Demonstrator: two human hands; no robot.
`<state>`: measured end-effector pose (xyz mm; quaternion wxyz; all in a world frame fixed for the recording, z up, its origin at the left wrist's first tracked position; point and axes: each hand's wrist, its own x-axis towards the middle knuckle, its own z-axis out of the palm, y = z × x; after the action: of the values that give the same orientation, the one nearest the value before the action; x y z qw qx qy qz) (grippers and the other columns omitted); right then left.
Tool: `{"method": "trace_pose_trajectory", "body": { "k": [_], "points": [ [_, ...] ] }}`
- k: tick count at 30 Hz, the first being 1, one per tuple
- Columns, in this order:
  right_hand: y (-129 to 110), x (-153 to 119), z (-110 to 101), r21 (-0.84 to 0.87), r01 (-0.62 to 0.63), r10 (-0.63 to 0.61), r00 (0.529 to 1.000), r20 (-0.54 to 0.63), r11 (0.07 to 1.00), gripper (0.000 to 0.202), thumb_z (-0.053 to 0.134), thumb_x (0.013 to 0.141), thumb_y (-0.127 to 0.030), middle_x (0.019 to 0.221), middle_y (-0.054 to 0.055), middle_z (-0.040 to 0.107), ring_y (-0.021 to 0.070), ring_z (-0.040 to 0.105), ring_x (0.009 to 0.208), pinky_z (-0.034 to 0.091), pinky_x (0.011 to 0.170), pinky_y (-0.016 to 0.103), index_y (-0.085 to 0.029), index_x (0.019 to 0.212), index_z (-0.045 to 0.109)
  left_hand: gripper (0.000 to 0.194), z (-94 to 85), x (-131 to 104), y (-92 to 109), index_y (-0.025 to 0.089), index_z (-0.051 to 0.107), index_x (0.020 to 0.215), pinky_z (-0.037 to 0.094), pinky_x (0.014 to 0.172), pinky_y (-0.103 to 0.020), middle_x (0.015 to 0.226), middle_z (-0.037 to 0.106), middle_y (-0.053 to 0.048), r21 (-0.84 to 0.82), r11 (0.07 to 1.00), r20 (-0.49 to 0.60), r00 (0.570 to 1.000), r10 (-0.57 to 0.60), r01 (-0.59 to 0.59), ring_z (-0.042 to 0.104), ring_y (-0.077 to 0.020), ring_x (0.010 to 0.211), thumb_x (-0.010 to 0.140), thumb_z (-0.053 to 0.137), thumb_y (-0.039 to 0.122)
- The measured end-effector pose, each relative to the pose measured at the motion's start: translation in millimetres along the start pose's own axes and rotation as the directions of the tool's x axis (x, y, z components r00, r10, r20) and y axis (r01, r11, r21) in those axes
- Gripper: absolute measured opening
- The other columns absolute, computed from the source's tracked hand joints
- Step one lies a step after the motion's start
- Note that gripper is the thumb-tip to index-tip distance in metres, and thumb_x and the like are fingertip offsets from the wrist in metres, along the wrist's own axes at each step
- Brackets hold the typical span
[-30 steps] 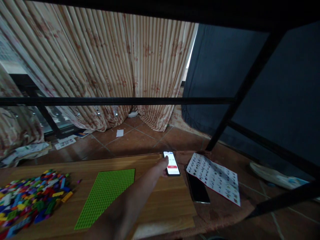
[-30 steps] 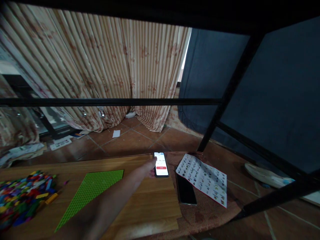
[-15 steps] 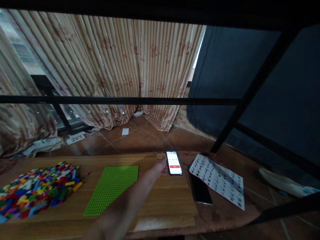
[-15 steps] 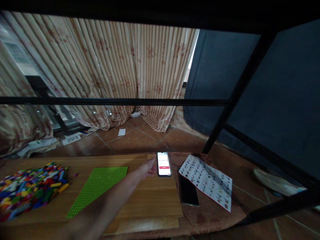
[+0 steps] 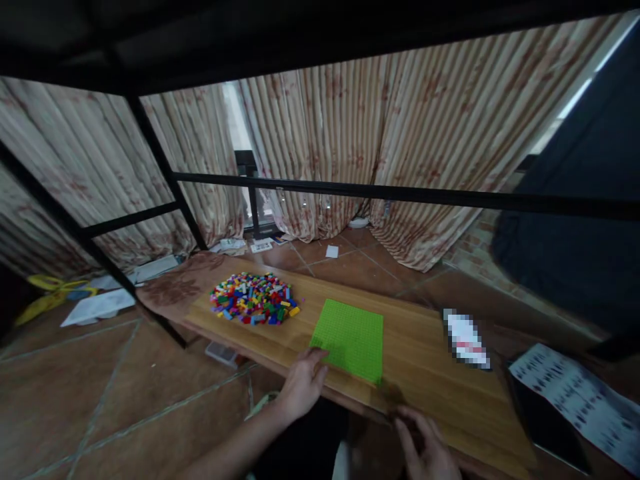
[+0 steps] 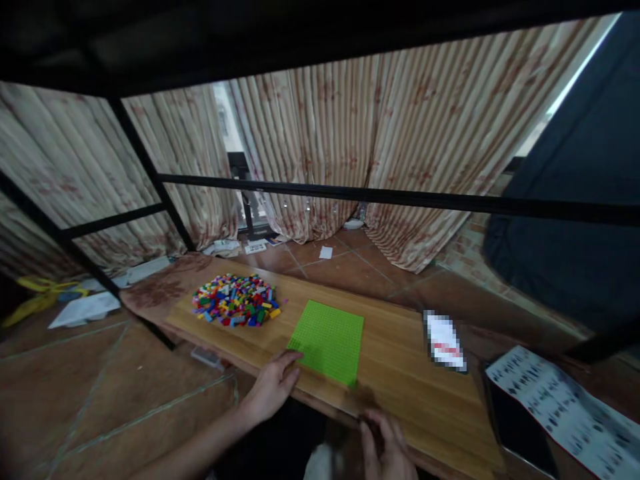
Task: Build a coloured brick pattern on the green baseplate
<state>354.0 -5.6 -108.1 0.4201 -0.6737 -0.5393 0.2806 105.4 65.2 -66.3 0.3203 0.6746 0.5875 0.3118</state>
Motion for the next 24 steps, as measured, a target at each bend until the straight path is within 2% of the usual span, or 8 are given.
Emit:
{"method": "trace_pose_trajectory", "body": {
  "k": [2,4,8,11,15,18,20,24],
  "points": [
    [-8.0,28.0,26.8,-0.181,0.164,-0.163,0.986,0.018,0.97,0.042,0.046,0.087,-0.049,0.122,0.012,0.062,0.0297,0.057,0.115,0.045,0.101,0.045,-0.02,0.111,0.065,0.041,-16.4,2.7,-14.6,0.02,0.06,0.125,0.036,0.111,-0.04,0.134,0.056,-0.01,0.145,0.986,0.001,0.997,0.083,-0.082,0.049,-0.0233,0.127,0.087,0.048,0.018],
    [-15.6,50.9,52.7,-0.34,0.26,-0.252,0.965,0.067,0.904,0.05,0.038,0.091,-0.048,0.135,0.017,0.053,0.0312,0.05,0.125,0.041,0.105,0.048,-0.015,0.121,0.061,0.043,-23.1,5.7,-26.0,0.02,0.057,0.129,0.035,0.111,-0.043,0.14,0.051,-0.01,0.267,0.955,0.033,0.991,0.127,-0.132,0.046,-0.0244,0.129,0.087,0.048,0.018],
    [-18.6,76.1,88.1,-0.557,0.332,-0.284,0.943,0.173,0.761,0.054,0.033,0.093,-0.042,0.147,0.019,0.04,0.0319,0.042,0.133,0.037,0.108,0.049,-0.01,0.132,0.053,0.045,-20.5,8.9,-42.6,0.025,0.051,0.136,0.032,0.111,-0.051,0.147,0.043,-0.009,0.387,0.898,0.094,0.978,0.185,-0.207,0.042,-0.0284,0.132,0.09,0.051,0.029],
    [-10.4,82.4,92.9,-0.647,0.352,-0.271,0.936,0.226,0.676,0.056,0.032,0.093,-0.044,0.146,0.018,0.041,0.0321,0.037,0.137,0.032,0.11,0.052,-0.011,0.135,0.05,0.043,-16.4,10.8,-51.2,0.026,0.05,0.135,0.027,0.113,-0.055,0.147,0.044,-0.009,0.391,0.88,0.129,0.963,0.237,-0.269,0.039,-0.0294,0.134,0.094,0.047,0.038],
    [-6.0,86.3,85.5,-0.686,0.362,-0.262,0.932,0.251,0.631,0.056,0.032,0.093,-0.046,0.146,0.015,0.043,0.0311,0.038,0.135,0.031,0.11,0.051,-0.014,0.136,0.05,0.044,-14.7,13.6,-57.9,0.027,0.049,0.136,0.024,0.114,-0.056,0.147,0.044,-0.008,0.382,0.875,0.117,0.955,0.273,-0.297,0.035,-0.0289,0.137,0.095,0.045,0.042],
    [-24.2,91.1,95.6,-0.692,0.349,-0.287,0.935,0.21,0.632,0.049,0.035,0.092,-0.04,0.138,0.015,0.05,0.0327,0.044,0.129,0.033,0.106,0.053,-0.016,0.128,0.057,0.043,-14.5,15.2,-60.7,0.028,0.049,0.136,0.024,0.114,-0.055,0.146,0.045,-0.007,0.359,0.883,0.117,0.953,0.279,-0.302,0.036,-0.0283,0.135,0.095,0.045,0.042],
    [-48.3,96.5,117.6,-0.634,0.38,-0.349,0.919,0.18,0.673,0.042,0.037,0.092,-0.036,0.131,0.015,0.056,0.0318,0.048,0.123,0.037,0.102,0.051,-0.017,0.122,0.061,0.044,-13.3,16.0,-62.8,0.027,0.049,0.137,0.024,0.114,-0.056,0.146,0.045,-0.008,0.346,0.886,0.128,0.951,0.283,-0.31,0.037,-0.0289,0.134,0.095,0.045,0.041],
    [-104.6,113.1,183.5,-0.422,0.507,-0.441,0.862,0.25,0.751,0.035,0.045,0.09,-0.029,0.115,0.012,0.063,0.0257,0.055,0.107,0.043,0.094,0.042,-0.017,0.119,0.06,0.046,-7.9,17.4,-69.4,0.027,0.05,0.137,0.022,0.114,-0.057,0.143,0.049,-0.008,0.336,0.89,0.141,0.95,0.278,-0.31,0.037,-0.0309,0.134,0.091,0.05,0.035]
  ]
}}
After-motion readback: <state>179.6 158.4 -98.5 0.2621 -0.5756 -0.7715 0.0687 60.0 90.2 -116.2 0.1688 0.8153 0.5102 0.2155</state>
